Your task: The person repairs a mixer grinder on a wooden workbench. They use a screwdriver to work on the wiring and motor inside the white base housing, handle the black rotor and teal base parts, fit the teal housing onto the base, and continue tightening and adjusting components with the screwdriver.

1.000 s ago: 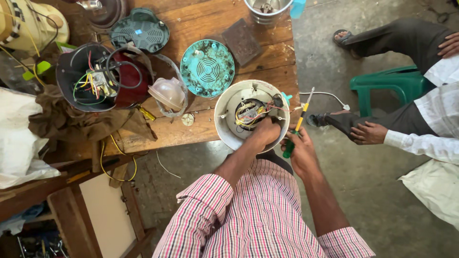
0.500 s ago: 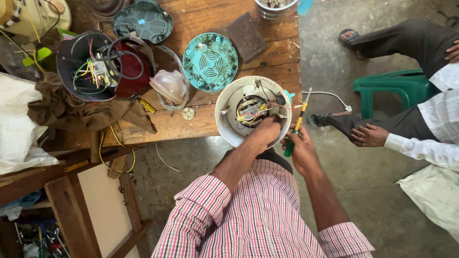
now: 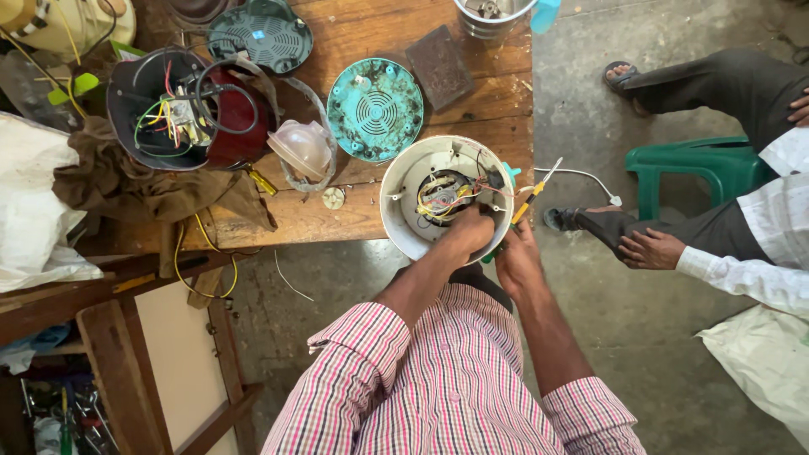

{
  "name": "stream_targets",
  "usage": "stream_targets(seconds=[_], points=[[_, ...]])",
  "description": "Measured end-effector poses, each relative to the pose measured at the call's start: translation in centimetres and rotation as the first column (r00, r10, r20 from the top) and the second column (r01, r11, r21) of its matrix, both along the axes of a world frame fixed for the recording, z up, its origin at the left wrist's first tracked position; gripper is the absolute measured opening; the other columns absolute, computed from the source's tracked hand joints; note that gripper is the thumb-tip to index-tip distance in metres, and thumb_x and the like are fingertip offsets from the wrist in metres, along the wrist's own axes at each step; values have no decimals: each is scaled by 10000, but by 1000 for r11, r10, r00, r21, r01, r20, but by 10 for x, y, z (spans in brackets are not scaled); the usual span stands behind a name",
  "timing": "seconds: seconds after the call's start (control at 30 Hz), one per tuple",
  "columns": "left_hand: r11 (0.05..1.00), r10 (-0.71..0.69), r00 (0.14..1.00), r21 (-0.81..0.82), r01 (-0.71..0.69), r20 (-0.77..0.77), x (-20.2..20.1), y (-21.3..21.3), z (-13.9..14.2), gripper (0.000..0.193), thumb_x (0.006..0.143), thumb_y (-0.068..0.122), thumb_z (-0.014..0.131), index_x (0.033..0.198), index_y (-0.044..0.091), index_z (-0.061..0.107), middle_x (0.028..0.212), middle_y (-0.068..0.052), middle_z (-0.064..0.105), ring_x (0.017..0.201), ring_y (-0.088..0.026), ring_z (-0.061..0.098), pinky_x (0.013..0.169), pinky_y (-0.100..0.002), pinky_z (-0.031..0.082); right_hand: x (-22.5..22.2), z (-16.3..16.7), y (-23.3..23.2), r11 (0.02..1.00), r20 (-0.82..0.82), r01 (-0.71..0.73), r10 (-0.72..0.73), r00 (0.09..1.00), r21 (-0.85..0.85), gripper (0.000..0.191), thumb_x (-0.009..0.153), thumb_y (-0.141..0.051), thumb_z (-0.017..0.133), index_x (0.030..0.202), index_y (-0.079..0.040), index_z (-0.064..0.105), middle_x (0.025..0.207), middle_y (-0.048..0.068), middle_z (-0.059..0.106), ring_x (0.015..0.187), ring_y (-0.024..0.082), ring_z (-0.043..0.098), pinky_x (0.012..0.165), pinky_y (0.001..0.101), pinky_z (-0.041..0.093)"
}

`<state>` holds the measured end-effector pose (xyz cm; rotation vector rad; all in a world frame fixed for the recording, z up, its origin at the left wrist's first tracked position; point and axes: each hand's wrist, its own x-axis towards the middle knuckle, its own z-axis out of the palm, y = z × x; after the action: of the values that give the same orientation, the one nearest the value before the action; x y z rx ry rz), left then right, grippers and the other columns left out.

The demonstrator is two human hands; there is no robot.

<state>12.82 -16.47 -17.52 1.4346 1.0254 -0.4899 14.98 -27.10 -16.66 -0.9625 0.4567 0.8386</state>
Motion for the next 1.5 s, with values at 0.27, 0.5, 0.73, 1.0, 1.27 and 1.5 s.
stream_targets(seconds=[0.27,0.5,0.73,1.0,1.27,1.5], points=[[949,-190,981,265,172,47,-2,3,-2,484,846,128,557,1319,42,614,1217,-276,679,1138,-437,652,970,-500,522,0,-2,-1,1000,-17,25,-25,1000,12,407,980,-25,597,1373,-70,501,1231,104,668,1082,207,670,919,350,561],[904,-195,979,377,201,-56,-9,0,14,321,901,241,582,1173,127,708,1136,-247,725,1104,-442,671,952,-532,519,4,9,5,1000,-15,11,-11,1000,8,422,985,-33,597,1396,-63,504,1246,96,668,1086,192,672,927,332,557],[907,-317,948,298,296,25,-3,6,16,435,904,261,594,1274,34,569,1221,-280,673,1172,-463,621,1013,-534,470,5,20,9,1000,-19,4,-4,1000,0,379,1008,-48,577,1380,-61,508,1255,96,661,1108,192,664,941,332,551],[876,-382,924,311,368,-16,-11,7,-1,421,899,175,536,1282,7,585,1216,-325,655,1172,-477,626,1031,-519,482,-5,14,-20,970,184,28,18,983,-243,277,1092,-129,535,1335,-10,595,1010,62,626,831,136,614,703,289,525],[938,-330,944,116,328,0,-8,0,-8,517,846,105,479,1347,8,569,1279,-317,639,1202,-460,621,1021,-496,488,20,144,-84,690,493,-7,525,694,-724,279,990,-129,751,1234,-42,648,989,73,695,877,159,664,753,285,545],[977,-215,975,-6,215,51,-6,-5,-21,487,878,132,458,1333,43,604,1385,-239,595,1303,-393,559,1057,-440,445,24,252,-61,514,542,252,839,54,-820,204,885,-36,776,1080,-36,718,1142,140,724,1158,273,712,1008,369,553]])
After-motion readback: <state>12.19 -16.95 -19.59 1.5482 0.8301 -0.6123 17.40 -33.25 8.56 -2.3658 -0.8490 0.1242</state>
